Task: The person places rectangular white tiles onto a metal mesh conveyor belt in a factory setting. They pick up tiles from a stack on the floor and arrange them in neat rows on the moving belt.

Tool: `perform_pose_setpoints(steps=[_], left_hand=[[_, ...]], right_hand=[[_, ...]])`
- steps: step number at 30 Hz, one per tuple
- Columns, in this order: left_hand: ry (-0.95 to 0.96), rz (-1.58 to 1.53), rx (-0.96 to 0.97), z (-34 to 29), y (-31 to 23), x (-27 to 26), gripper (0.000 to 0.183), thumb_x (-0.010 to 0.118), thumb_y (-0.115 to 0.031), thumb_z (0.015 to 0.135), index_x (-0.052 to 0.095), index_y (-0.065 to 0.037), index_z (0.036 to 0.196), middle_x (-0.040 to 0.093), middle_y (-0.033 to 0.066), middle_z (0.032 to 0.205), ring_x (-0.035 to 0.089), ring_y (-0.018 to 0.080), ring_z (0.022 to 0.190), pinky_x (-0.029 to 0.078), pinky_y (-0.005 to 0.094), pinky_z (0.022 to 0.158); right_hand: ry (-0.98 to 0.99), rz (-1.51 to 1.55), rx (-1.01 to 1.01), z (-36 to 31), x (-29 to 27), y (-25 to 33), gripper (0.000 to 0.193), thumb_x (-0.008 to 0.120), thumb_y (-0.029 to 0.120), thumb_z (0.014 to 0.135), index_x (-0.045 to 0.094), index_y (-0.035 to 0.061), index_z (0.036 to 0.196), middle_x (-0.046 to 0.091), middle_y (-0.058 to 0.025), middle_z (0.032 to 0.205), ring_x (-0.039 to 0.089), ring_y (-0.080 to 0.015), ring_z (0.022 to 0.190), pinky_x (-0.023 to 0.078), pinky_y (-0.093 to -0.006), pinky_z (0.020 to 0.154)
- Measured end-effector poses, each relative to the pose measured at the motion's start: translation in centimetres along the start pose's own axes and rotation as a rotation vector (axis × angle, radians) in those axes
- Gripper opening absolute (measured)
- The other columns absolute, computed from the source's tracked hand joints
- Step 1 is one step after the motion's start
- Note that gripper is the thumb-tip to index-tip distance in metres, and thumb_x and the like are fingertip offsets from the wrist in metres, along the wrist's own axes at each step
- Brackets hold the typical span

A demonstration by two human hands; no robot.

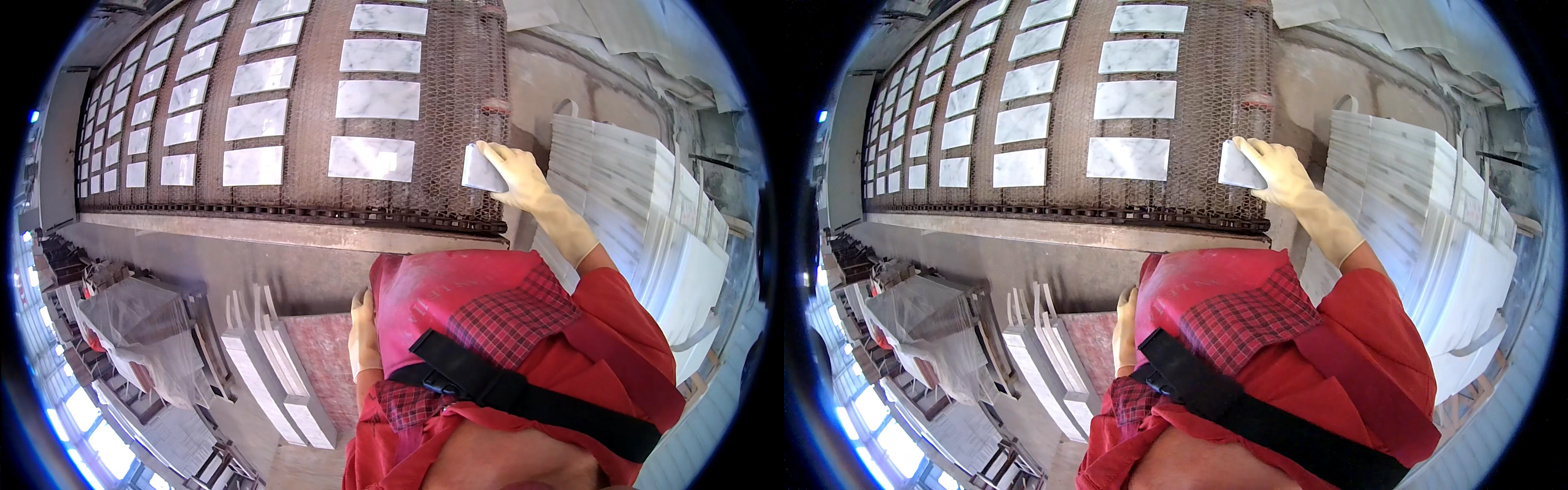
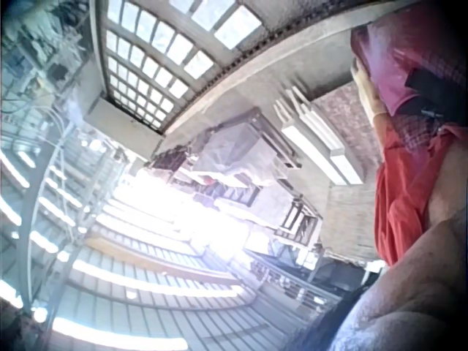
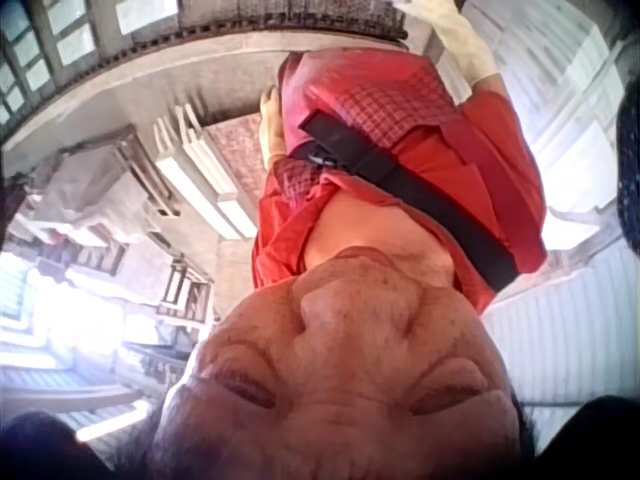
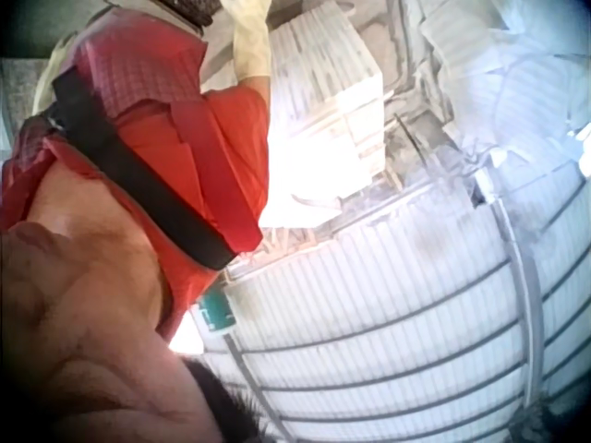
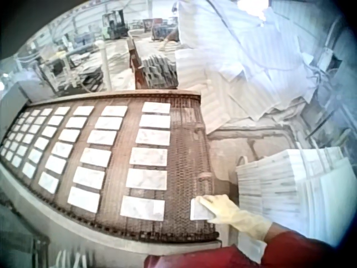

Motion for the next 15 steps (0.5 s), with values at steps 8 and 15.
perform_pose_setpoints(steps=[8,15], left_hand=[[0.011,0.041,0.016,0.2,-0.7,-0.1,0.065,0.068,-0.039,0.108,0.054,-0.002,0.160,0.069,0.0159,0.143,0.069,0.0249,0.120,0.057,0.0393,0.099],[0.048,0.061,0.080,1.8,-0.5,-0.2,0.065,0.068,-0.039,0.108,0.054,-0.002,0.160,0.069,0.0174,0.145,0.069,0.0257,0.121,0.057,0.0387,0.100]], right_hand=[[0.068,-0.006,0.013,0.3,-0.2,0.2,0.120,0.100,0.018,0.065,0.038,0.0145,0.168,0.062,-0.0136,0.148,0.067,-0.0385,0.122,0.055,-0.0497,0.104],[0.064,-0.030,0.006,0.5,0.2,-0.4,0.115,0.099,0.023,0.070,0.039,0.0200,0.169,0.066,-0.0133,0.145,0.070,-0.0378,0.119,0.057,-0.0490,0.102]])
Point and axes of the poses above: each hand's wrist, its own z-axis towards the middle knuckle, its own x-axis out of the palm, y = z × x, the point moved 10 cm from there along z, towards the middle knuckle
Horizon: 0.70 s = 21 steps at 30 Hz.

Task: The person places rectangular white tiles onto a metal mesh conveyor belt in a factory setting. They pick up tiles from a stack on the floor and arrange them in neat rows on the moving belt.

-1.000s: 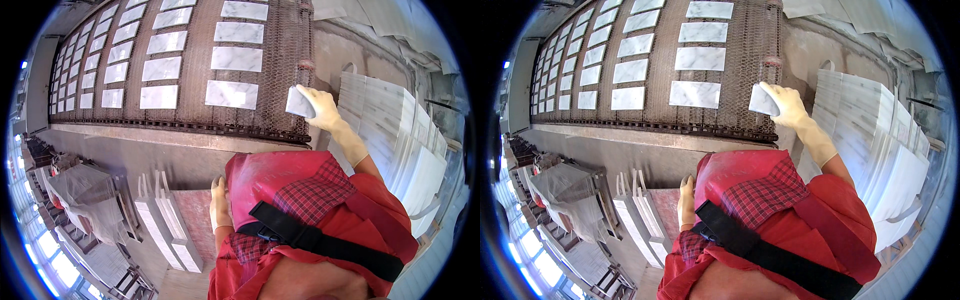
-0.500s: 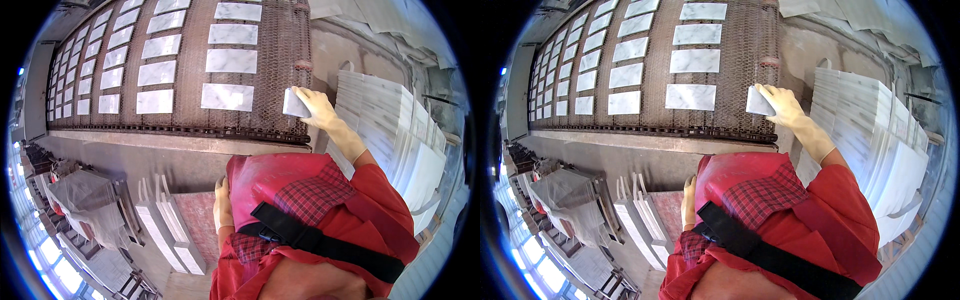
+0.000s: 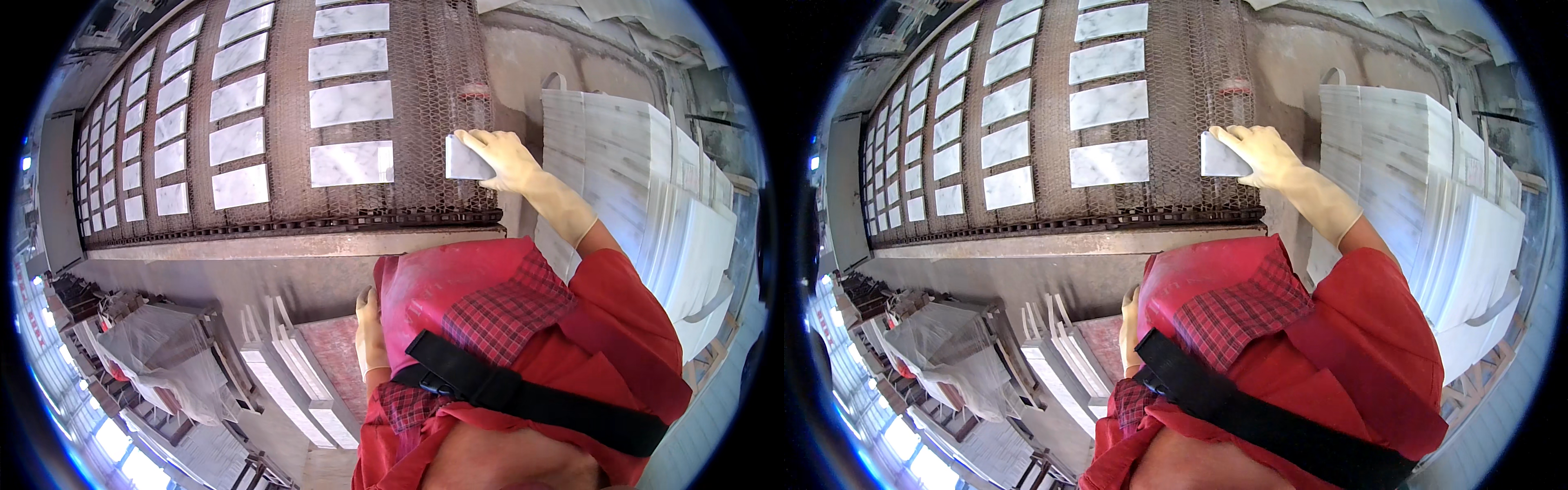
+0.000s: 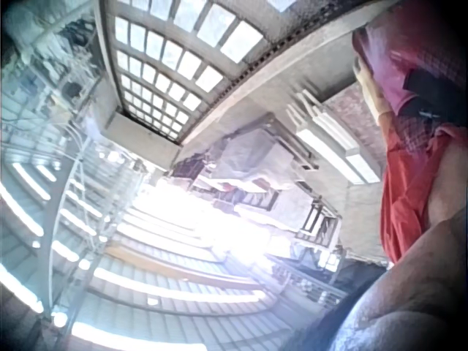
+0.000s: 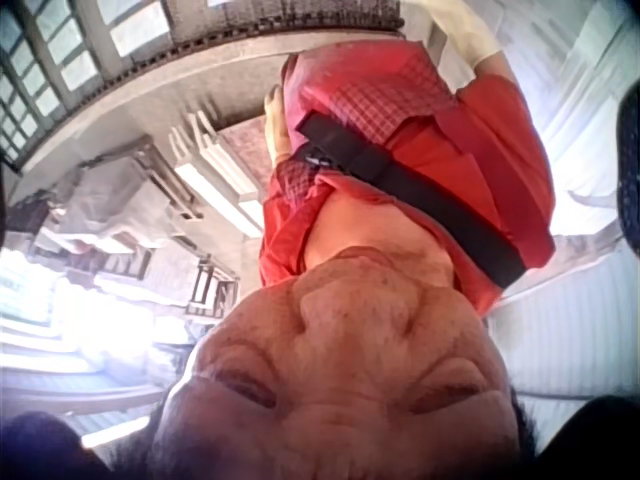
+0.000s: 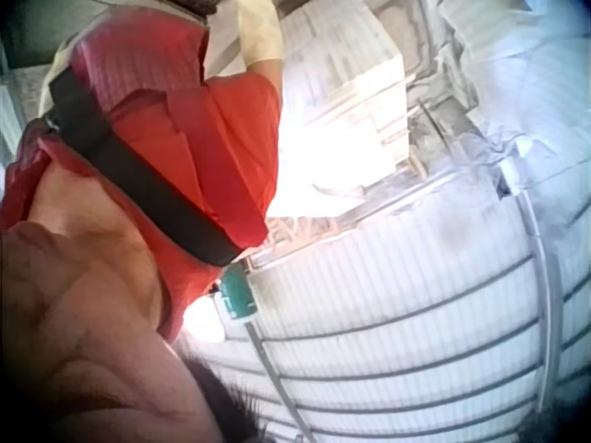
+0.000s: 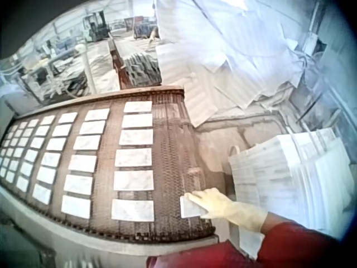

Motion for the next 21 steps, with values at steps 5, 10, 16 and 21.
perform_pose_setpoints(steps=[5,10,16,21], left_hand=[[0.005,0.030,0.004,0.0,0.1,0.3,0.065,0.067,-0.038,0.108,0.054,-0.001,0.160,0.069,0.0181,0.145,0.069,0.0261,0.122,0.057,0.0378,0.099],[-0.026,0.103,-0.001,-4.2,-4.3,0.6,0.064,0.066,-0.038,0.110,0.052,-0.002,0.161,0.070,0.0162,0.142,0.070,0.0252,0.121,0.058,0.0382,0.096],[-0.051,0.093,0.020,-8.1,-7.2,1.0,0.065,0.066,-0.039,0.110,0.049,-0.004,0.163,0.069,0.0136,0.140,0.070,0.0235,0.113,0.058,0.0429,0.091],[-0.077,-0.034,-0.100,-5.7,-2.9,1.0,0.064,0.068,-0.036,0.109,0.051,-0.005,0.162,0.072,0.0110,0.134,0.071,0.0208,0.107,0.058,0.0391,0.087]], right_hand=[[0.034,0.018,-0.054,0.5,-0.8,0.1,0.116,0.098,0.025,0.070,0.038,0.0213,0.169,0.067,-0.0140,0.142,0.070,-0.0389,0.119,0.057,-0.0507,0.103],[0.023,0.053,-0.045,1.4,-2.8,-1.7,0.119,0.098,0.027,0.069,0.037,0.0214,0.171,0.067,-0.0155,0.143,0.069,-0.0398,0.121,0.056,-0.0506,0.106],[-0.104,-0.079,0.017,5.4,-5.9,-5.5,0.113,0.097,0.022,0.074,0.038,0.0211,0.170,0.066,-0.0149,0.144,0.070,-0.0392,0.120,0.057,-0.0474,0.108],[0.041,-0.262,0.014,7.6,-4.4,-5.1,0.110,0.097,0.026,0.078,0.037,0.0196,0.170,0.063,-0.0149,0.150,0.071,-0.0354,0.121,0.058,-0.0468,0.106]])
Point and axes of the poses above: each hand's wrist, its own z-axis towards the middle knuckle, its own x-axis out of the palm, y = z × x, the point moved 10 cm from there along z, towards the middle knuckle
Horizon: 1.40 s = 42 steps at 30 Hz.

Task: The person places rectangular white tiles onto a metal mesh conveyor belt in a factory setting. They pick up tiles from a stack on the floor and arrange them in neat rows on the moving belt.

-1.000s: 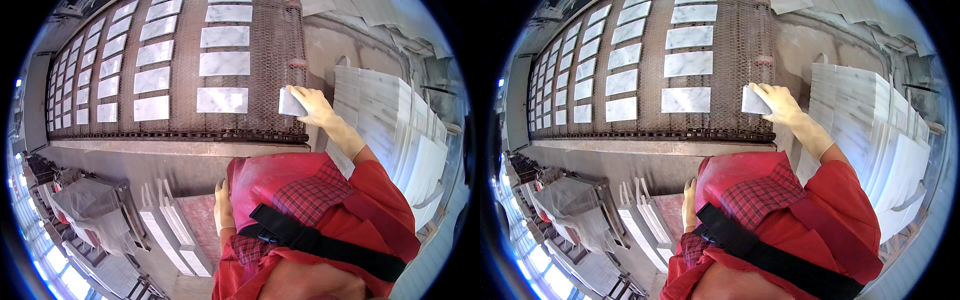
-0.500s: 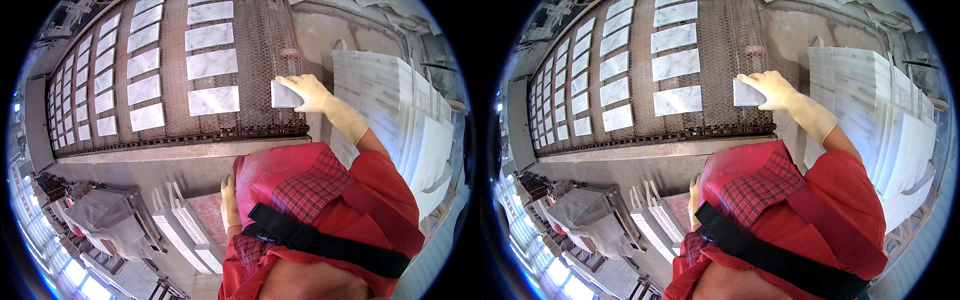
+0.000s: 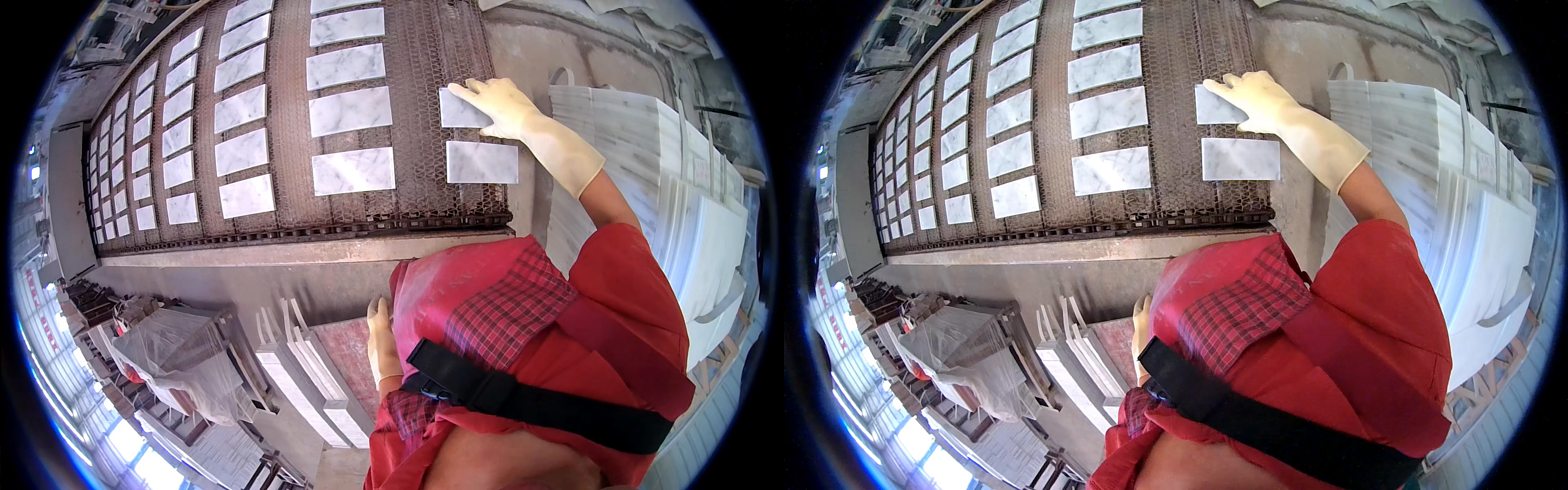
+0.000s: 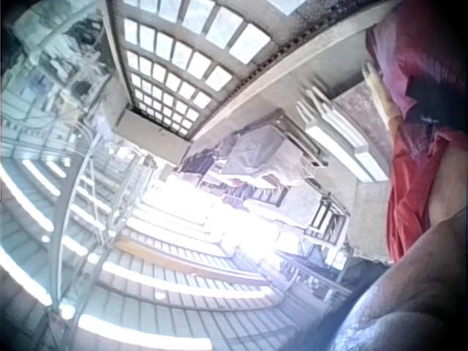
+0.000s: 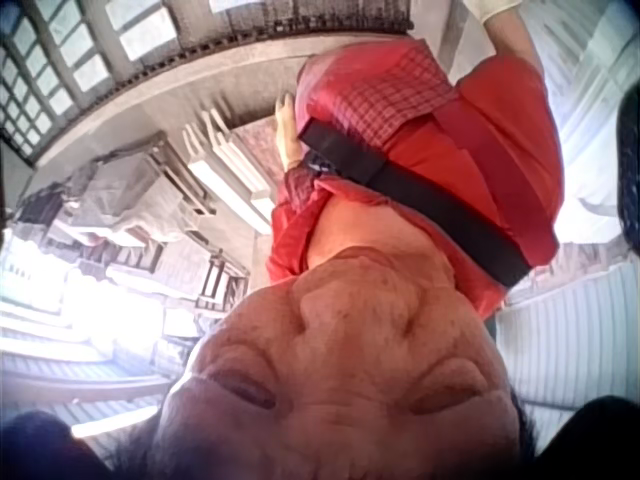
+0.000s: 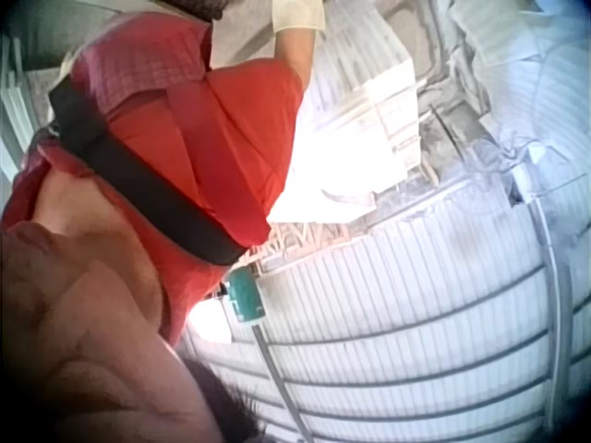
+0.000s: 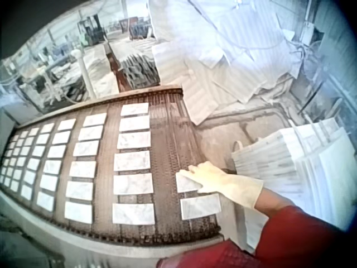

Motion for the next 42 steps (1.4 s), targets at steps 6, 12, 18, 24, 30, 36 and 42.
perform_pose_setpoints(steps=[6,12,18,24,30,36,42], left_hand=[[0.024,-0.019,0.035,1.8,2.0,1.0,0.060,0.069,-0.034,0.109,0.054,-0.008,0.160,0.076,0.0085,0.122,0.071,0.0180,0.099,0.058,0.0353,0.083],[0.015,0.041,0.061,1.1,1.5,1.2,0.059,0.069,-0.037,0.109,0.056,-0.009,0.159,0.074,0.0071,0.129,0.070,0.0180,0.109,0.057,0.0367,0.085],[-0.026,0.073,0.097,-0.9,1.1,1.5,0.061,0.067,-0.042,0.109,0.056,-0.008,0.159,0.072,0.0074,0.136,0.070,0.0202,0.115,0.057,0.0399,0.090],[-0.050,-0.161,0.016,-0.4,4.0,1.7,0.065,0.066,-0.039,0.108,0.052,-0.001,0.159,0.072,0.0124,0.133,0.071,0.0227,0.111,0.058,0.0406,0.091],[-0.092,-0.162,0.146,-4.7,3.6,0.6,0.060,0.064,-0.044,0.106,0.063,0.002,0.145,0.075,0.0135,0.117,0.070,0.0223,0.101,0.056,0.0368,0.084],[-0.271,0.440,0.473,-6.4,8.8,-1.8,0.049,0.065,-0.043,0.104,0.073,0.003,0.120,0.076,0.0185,0.103,0.071,0.0296,0.097,0.056,0.0432,0.084],[-0.406,-0.027,0.058,-5.6,17.8,-4.6,0.049,0.062,-0.044,0.103,0.073,0.000,0.122,0.075,0.0273,0.116,0.069,0.0424,0.115,0.056,0.0514,0.097]], right_hand=[[0.030,0.015,-0.008,-0.3,-0.1,0.0,0.104,0.094,0.022,0.081,0.039,0.0184,0.170,0.060,-0.0155,0.157,0.070,-0.0365,0.124,0.057,-0.0474,0.108],[-0.306,0.321,-0.069,-2.9,-4.9,-3.9,0.076,0.080,0.009,0.090,0.054,0.0182,0.161,0.068,-0.0146,0.150,0.067,-0.0403,0.129,0.055,-0.0488,0.113],[-0.581,0.549,-0.003,-6.6,-8.9,-4.4,0.061,0.076,0.011,0.096,0.062,0.0144,0.156,0.069,-0.0179,0.149,0.066,-0.0395,0.135,0.052,-0.0458,0.117],[-0.479,0.904,-0.117,-6.2,-6.4,3.1,0.059,0.075,0.009,0.099,0.062,0.0119,0.157,0.070,-0.0164,0.150,0.065,-0.0312,0.140,0.050,-0.0425,0.120],[-0.182,1.053,-0.213,-4.9,-4.4,13.2,0.060,0.075,0.009,0.101,0.059,0.0133,0.159,0.068,-0.0148,0.152,0.066,-0.0270,0.137,0.052,-0.0437,0.118],[-0.103,1.010,-0.503,-3.6,-5.0,21.9,0.060,0.073,0.011,0.102,0.058,0.0127,0.160,0.068,-0.0179,0.152,0.067,-0.0299,0.136,0.053,-0.0430,0.117],[0.014,1.082,-0.613,-2.8,-6.1,30.3,0.060,0.071,0.004,0.102,0.056,0.0051,0.160,0.067,-0.0158,0.152,0.068,-0.0270,0.134,0.053,-0.0417,0.115]])
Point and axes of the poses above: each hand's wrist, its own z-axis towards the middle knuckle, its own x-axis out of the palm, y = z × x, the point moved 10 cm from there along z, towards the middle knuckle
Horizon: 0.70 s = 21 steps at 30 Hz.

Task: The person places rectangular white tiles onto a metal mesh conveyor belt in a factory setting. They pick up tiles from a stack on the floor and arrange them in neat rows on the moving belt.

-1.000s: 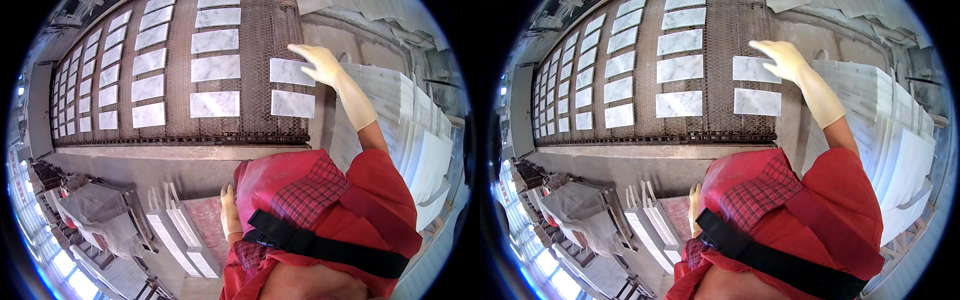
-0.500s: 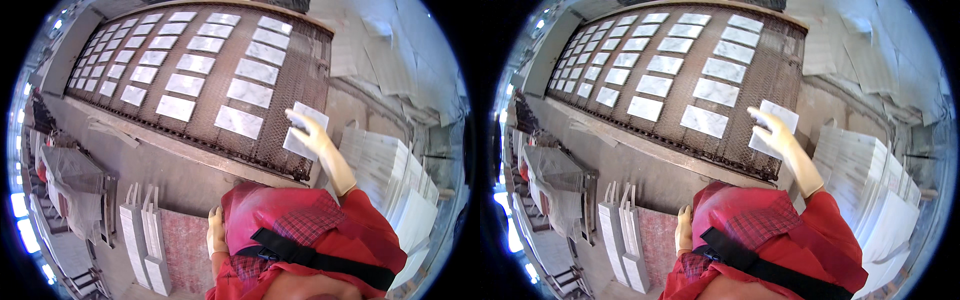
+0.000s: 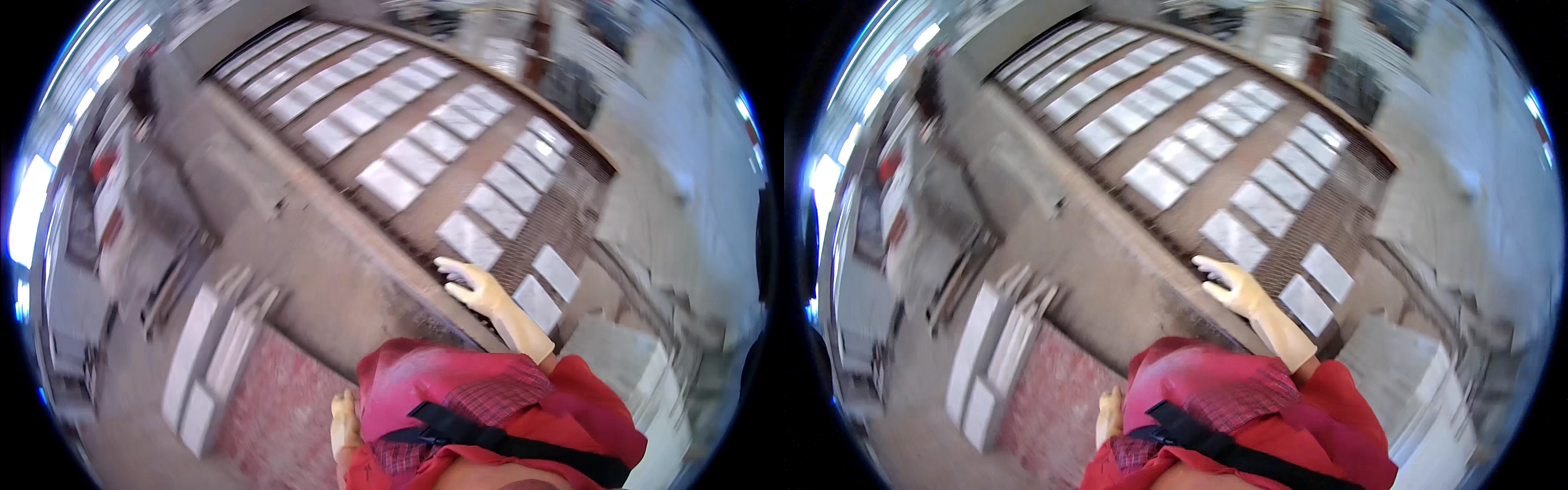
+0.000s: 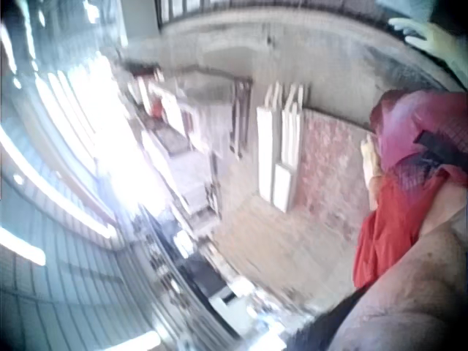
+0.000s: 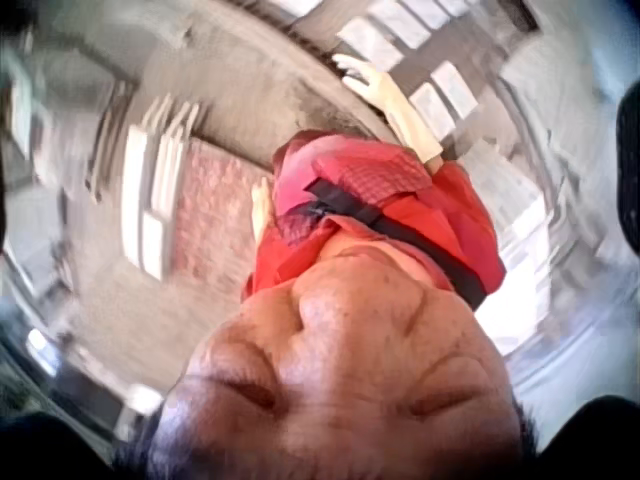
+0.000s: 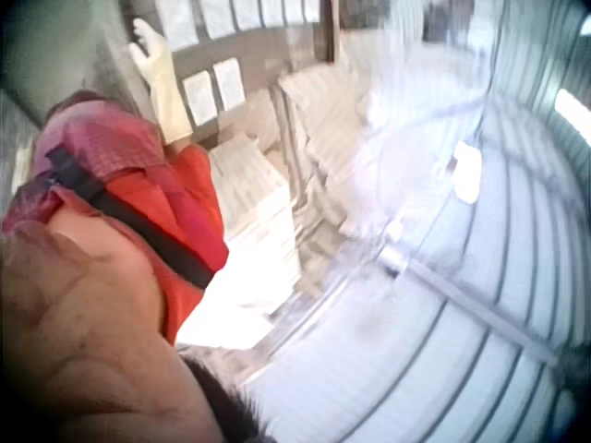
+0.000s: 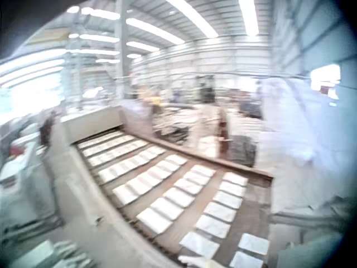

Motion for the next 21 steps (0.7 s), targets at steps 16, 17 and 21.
perform_pose_setpoints(steps=[16,17,21], left_hand=[[-0.292,-0.650,-0.256,-12.4,8.9,-12.3,0.059,0.062,-0.047,0.103,0.072,-0.003,0.140,0.071,0.0243,0.143,0.066,0.0366,0.136,0.050,0.0420,0.115],[-0.290,-0.701,-0.284,-11.7,11.1,-11.4,0.059,0.063,-0.047,0.103,0.071,-0.003,0.141,0.071,0.0239,0.143,0.066,0.0359,0.136,0.050,0.0418,0.114],[-0.370,-0.764,-0.335,-11.4,17.7,-9.9,0.057,0.063,-0.043,0.104,0.069,-0.003,0.144,0.073,0.0229,0.142,0.068,0.0333,0.134,0.052,0.0423,0.112]], right_hand=[[0.477,-0.095,0.052,7.2,25.2,7.6,0.060,0.071,0.006,0.103,0.060,0.0185,0.161,0.067,-0.0138,0.151,0.064,-0.0252,0.138,0.049,-0.0390,0.120],[0.521,-0.159,0.020,8.3,27.3,8.9,0.061,0.072,0.007,0.103,0.060,0.0192,0.161,0.067,-0.0131,0.151,0.064,-0.0256,0.138,0.049,-0.0392,0.120],[0.612,-0.227,-0.071,10.7,35.2,12.4,0.062,0.073,0.008,0.101,0.060,0.0200,0.160,0.068,-0.0126,0.149,0.066,-0.0278,0.135,0.050,-0.0408,0.119]])
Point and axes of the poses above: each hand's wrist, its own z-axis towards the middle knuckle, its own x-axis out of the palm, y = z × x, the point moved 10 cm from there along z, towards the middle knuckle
